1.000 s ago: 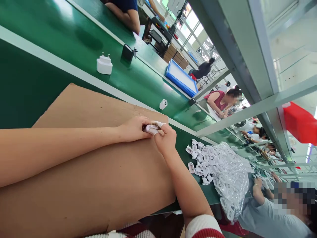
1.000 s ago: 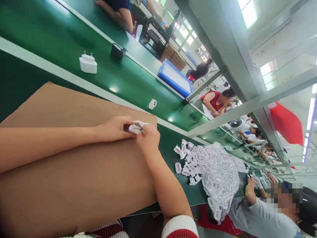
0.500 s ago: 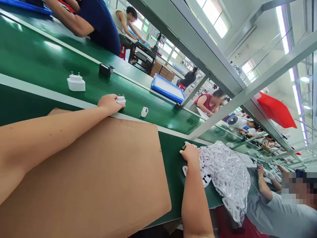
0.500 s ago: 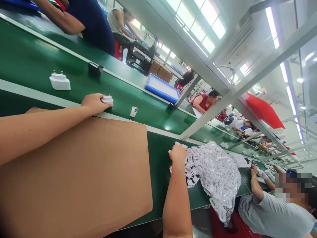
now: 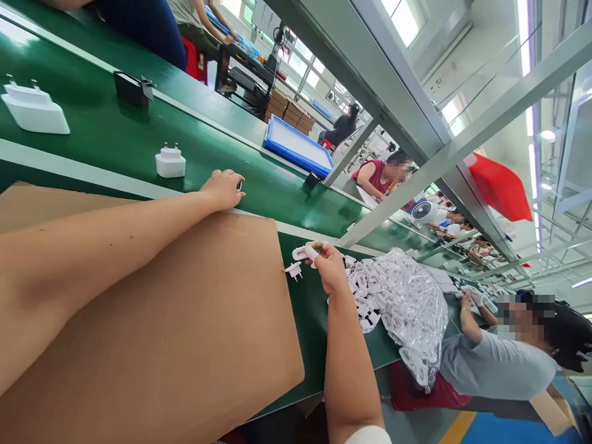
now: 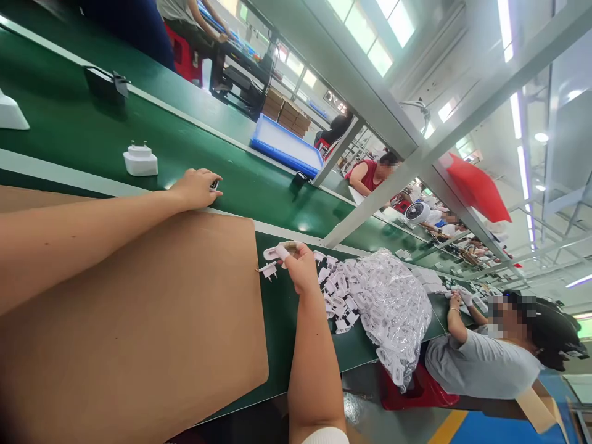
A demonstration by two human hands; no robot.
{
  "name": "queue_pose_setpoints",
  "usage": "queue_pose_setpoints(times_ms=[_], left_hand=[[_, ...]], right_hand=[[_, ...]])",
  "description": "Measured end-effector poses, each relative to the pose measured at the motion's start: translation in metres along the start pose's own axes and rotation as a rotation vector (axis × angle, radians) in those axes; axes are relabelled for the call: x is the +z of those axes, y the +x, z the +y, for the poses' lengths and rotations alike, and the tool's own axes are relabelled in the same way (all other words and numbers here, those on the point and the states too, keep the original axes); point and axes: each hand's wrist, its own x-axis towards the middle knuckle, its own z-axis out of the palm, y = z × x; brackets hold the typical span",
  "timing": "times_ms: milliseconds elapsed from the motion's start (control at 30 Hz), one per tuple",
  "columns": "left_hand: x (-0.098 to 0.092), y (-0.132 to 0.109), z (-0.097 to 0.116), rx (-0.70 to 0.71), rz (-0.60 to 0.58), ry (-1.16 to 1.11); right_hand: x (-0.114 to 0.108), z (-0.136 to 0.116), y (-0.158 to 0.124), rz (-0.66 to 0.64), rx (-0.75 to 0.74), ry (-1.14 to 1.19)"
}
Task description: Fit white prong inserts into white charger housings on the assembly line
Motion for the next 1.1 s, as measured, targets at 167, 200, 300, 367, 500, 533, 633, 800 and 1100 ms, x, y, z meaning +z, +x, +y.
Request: queue_pose_setpoints(times_ms=[167, 200, 300, 367, 500, 533, 633, 800, 1100], left_hand=[[-0.009, -0.036, 0.007, 0.153, 0.069, -0.036], [-0.011, -0.053, 0.011, 0.204, 0.059, -0.051], [-0.016, -0.106, 0.023, 0.277, -0.022, -0.08], [-0.016, -0.136, 0.031, 0.274, -0.078, -0.084], [-0.011, -0.169, 0.038, 0.245, -0.108, -0.093], [-0.009, -0.172, 0.037, 0.242, -0.105, -0.112], [-0.005, -0.176, 0.033, 0.229, -0.121, -0.245], [0.0, -0.177, 0.024, 0.292, -0.266, -0.521], [-0.006, -0.171, 0.023, 0.215, -0.355, -0.697]], right_hand=[[0.017, -0.012, -0.015, -0.2, 0.11, 0.276], [0.019, -0.013, -0.016, -0.213, 0.123, 0.281], [0.027, -0.011, -0.017, -0.241, 0.112, 0.23], [0.032, -0.008, -0.019, -0.278, 0.102, 0.187], [0.04, -0.006, -0.024, -0.338, 0.117, 0.162], [0.041, -0.006, -0.026, -0.333, 0.119, 0.162], [0.046, -0.007, -0.028, -0.292, 0.11, 0.12], [0.057, -0.005, -0.03, -0.2, -0.006, -0.056], [0.069, -0.001, -0.047, -0.194, -0.625, -0.62]])
